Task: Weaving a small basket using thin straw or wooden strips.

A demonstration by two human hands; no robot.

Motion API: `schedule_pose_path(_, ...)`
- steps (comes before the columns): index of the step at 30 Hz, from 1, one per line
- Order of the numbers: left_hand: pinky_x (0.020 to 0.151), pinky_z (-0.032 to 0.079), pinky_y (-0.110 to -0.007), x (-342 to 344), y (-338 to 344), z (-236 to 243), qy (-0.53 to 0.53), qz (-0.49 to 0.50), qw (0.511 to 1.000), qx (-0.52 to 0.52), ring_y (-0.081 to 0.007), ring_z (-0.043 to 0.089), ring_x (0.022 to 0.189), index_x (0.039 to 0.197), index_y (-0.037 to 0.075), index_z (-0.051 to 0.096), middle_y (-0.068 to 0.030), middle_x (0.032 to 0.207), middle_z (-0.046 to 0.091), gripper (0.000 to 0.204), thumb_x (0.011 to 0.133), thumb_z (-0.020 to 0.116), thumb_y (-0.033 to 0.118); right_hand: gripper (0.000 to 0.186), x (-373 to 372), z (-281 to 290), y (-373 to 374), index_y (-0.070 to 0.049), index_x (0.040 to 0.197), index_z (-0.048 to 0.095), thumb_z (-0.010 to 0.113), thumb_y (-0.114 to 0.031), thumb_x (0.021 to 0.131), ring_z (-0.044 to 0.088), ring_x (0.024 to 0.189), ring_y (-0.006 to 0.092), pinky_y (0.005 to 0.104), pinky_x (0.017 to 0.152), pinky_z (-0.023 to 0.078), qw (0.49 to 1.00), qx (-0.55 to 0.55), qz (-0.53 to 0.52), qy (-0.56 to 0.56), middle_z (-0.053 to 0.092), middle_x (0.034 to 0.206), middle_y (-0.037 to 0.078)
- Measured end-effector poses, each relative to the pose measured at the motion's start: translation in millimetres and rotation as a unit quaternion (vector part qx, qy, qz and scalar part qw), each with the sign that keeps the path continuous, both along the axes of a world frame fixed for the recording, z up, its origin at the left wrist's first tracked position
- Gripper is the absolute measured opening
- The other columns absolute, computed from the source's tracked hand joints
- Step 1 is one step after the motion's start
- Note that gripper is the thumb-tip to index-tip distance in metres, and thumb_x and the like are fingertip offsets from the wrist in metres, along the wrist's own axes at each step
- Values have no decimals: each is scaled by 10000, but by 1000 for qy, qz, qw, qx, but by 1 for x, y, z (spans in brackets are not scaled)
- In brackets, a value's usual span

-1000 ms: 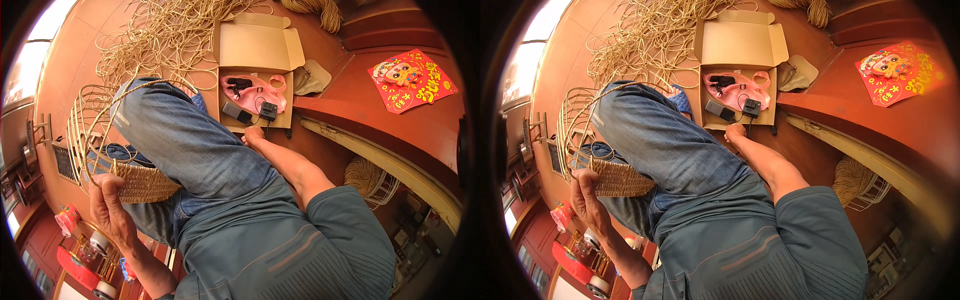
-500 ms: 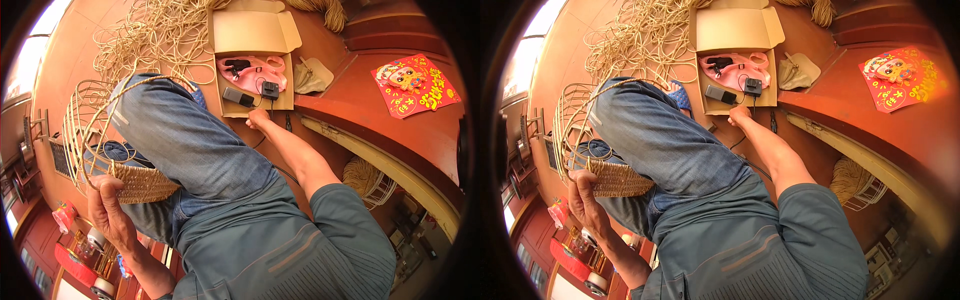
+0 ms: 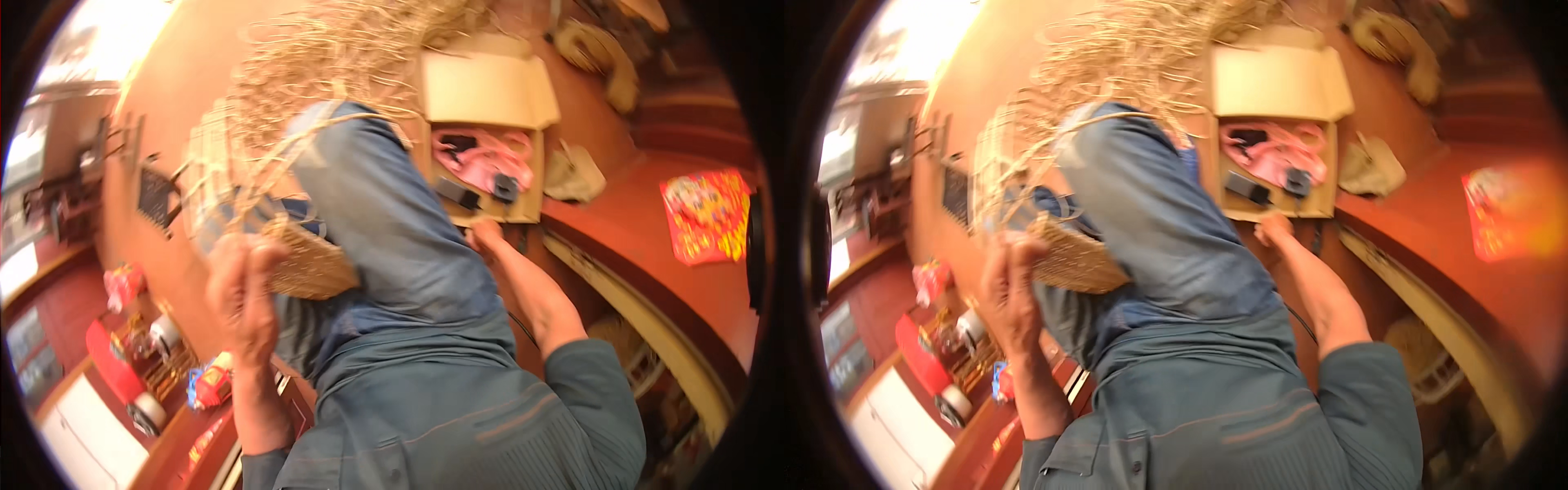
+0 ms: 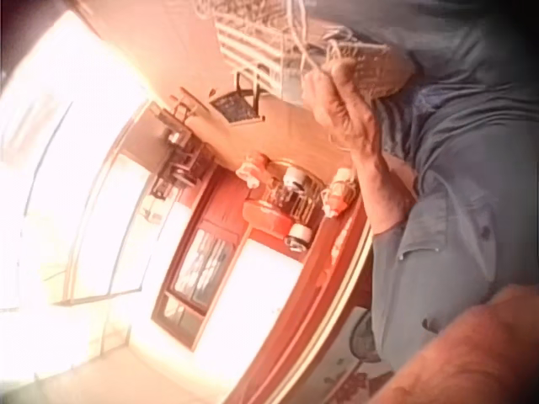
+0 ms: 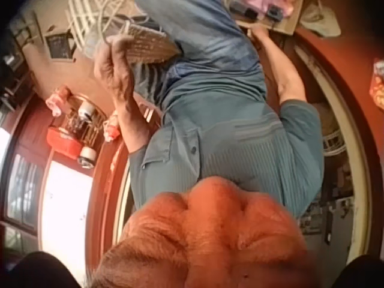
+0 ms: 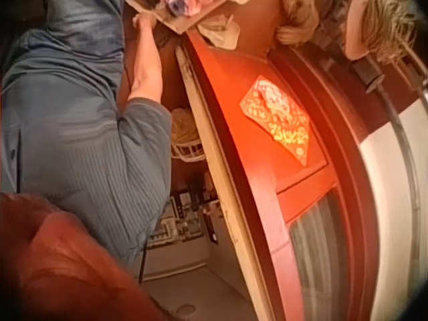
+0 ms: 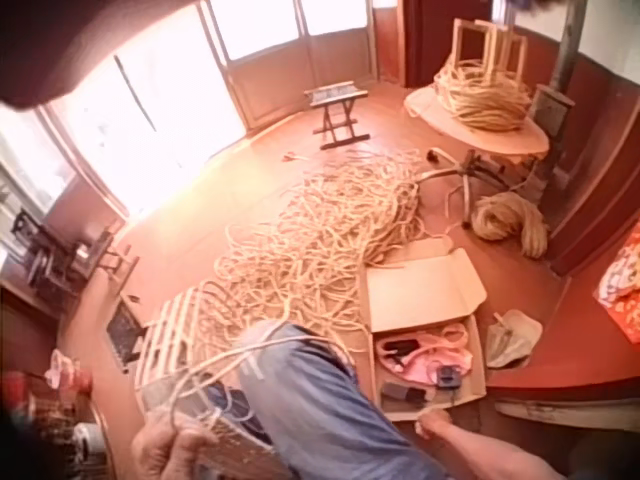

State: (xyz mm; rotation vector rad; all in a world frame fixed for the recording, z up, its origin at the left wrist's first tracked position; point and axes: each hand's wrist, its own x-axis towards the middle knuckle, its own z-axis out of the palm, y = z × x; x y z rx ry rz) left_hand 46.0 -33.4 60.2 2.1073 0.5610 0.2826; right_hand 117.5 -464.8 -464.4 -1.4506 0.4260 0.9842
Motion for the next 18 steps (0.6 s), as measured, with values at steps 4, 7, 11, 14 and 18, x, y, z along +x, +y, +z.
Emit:
schedule_pose_path(4,822,479,-330,-12,3,10,-2,11,999,52,-228,610,881,964,10,769,-81,891,677,158,1032,674,118,344,59,129,83,-46,820,765,689,-337,987,710,587,229,349,621,559,905,-298,283,-110,743,701,107)
schedule_pose_path(7,810,491,-337,-14,5,9,-26,16,999,39,-231,626,855,991,17,783,-86,892,706,153,1018,703,145,223,101,215,113,-15,927,734,688,-223,996,638,649,141,330,632,515,893,-181,163,-378,689,723,62)
schedule_pose_path(11,787,471,-271,-23,12,4,-47,13,999,24,-136,601,864,1027,-15,760,-50,943,673,255,1067,670,221,92,102,409,215,-8,1019,757,706,-73,979,702,826,197,340,735,549,812,-41,109,-572,729,897,92)
schedule_pose_path(14,783,520,-345,-22,12,5,-60,28,998,20,-252,658,843,1012,4,767,-97,914,730,138,1009,710,129,161,82,467,259,-10,1105,750,740,-27,945,714,886,263,352,796,567,712,87,179,-674,729,1018,128)
schedule_pose_path(18,778,518,-358,-29,11,5,-68,37,997,1,-268,656,838,1026,13,769,-103,901,711,145,1005,717,147,373,58,477,294,-13,1351,633,702,-28,985,700,1014,176,313,918,557,837,161,260,-453,732,1166,110)
